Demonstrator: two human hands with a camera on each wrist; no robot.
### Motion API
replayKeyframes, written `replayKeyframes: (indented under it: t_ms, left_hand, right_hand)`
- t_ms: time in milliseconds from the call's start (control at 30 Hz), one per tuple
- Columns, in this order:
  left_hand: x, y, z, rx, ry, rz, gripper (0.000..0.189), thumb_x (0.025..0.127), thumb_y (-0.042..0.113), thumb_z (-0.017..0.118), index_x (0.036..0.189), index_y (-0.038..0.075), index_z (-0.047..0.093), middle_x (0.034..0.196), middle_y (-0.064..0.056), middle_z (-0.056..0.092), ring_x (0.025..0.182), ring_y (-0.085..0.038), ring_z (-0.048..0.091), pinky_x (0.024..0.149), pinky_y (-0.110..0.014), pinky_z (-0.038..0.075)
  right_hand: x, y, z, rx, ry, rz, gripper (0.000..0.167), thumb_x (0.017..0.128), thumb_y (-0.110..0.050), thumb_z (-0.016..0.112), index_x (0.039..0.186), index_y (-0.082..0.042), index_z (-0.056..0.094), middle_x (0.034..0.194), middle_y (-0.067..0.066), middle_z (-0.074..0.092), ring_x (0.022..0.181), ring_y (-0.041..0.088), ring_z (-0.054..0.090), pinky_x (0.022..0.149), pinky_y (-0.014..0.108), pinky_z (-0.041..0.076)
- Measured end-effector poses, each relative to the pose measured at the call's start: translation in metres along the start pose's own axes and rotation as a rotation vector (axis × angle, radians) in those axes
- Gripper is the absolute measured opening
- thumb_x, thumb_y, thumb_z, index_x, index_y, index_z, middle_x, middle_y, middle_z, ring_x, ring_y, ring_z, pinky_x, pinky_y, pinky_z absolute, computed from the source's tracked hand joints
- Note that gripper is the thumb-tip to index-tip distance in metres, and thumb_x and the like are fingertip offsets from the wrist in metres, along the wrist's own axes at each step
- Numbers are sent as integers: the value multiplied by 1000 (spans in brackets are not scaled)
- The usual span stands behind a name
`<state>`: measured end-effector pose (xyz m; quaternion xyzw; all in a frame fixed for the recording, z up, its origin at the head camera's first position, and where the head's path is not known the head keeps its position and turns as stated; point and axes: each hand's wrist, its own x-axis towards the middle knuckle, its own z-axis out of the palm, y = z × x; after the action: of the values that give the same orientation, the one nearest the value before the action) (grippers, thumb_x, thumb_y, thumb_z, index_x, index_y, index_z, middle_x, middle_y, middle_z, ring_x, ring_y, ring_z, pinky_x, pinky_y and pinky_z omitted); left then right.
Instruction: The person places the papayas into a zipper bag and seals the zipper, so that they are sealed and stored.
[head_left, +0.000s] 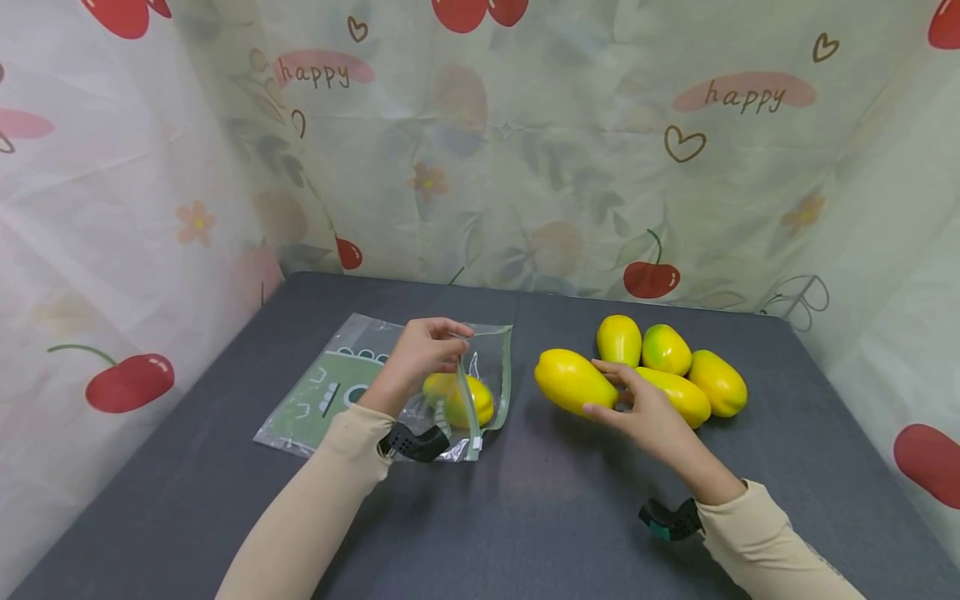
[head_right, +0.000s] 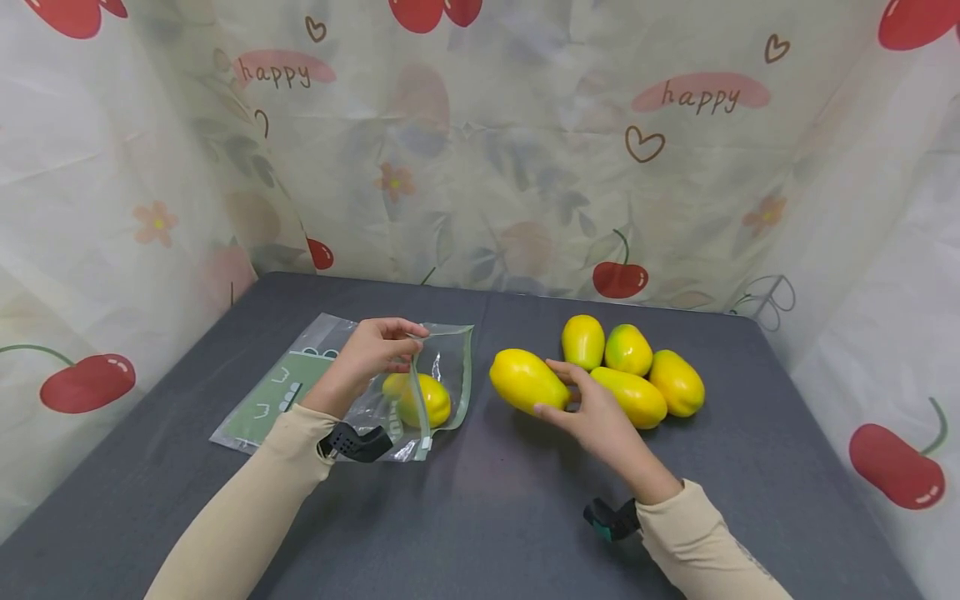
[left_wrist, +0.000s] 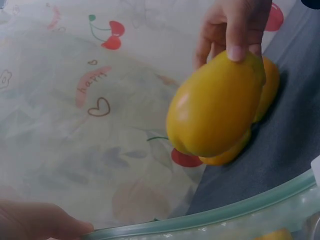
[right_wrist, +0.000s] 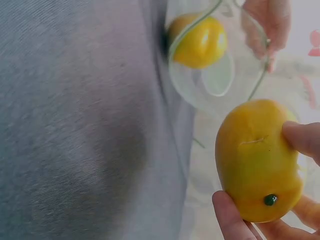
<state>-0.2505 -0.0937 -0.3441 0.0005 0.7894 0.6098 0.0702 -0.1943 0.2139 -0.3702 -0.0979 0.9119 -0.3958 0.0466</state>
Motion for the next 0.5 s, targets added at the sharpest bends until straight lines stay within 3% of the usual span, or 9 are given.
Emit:
replayKeyframes:
  t_ms: [167, 500]
  left_hand:
    - [2, -1, 1, -9, 3, -4, 20, 89, 6, 63, 107, 6, 70, 108, -17, 66, 72, -17, 57, 70, -30, 56]
    - [3, -2, 1, -8, 7, 2, 20, 88, 6, 64, 107, 6, 70, 105, -16, 66, 72, -17, 57, 69, -30, 56]
  right_hand:
    - [-4, -6, -2, 27, 17, -44, 75, 86, -48, 68, 148, -18, 38, 145, 17, 46, 116, 38, 57, 91, 47, 51]
    - [-9, -17, 4, 68, 8, -93, 71, 85, -41, 72, 145, -16, 43, 143, 15, 48, 110, 31, 60, 86, 41, 55]
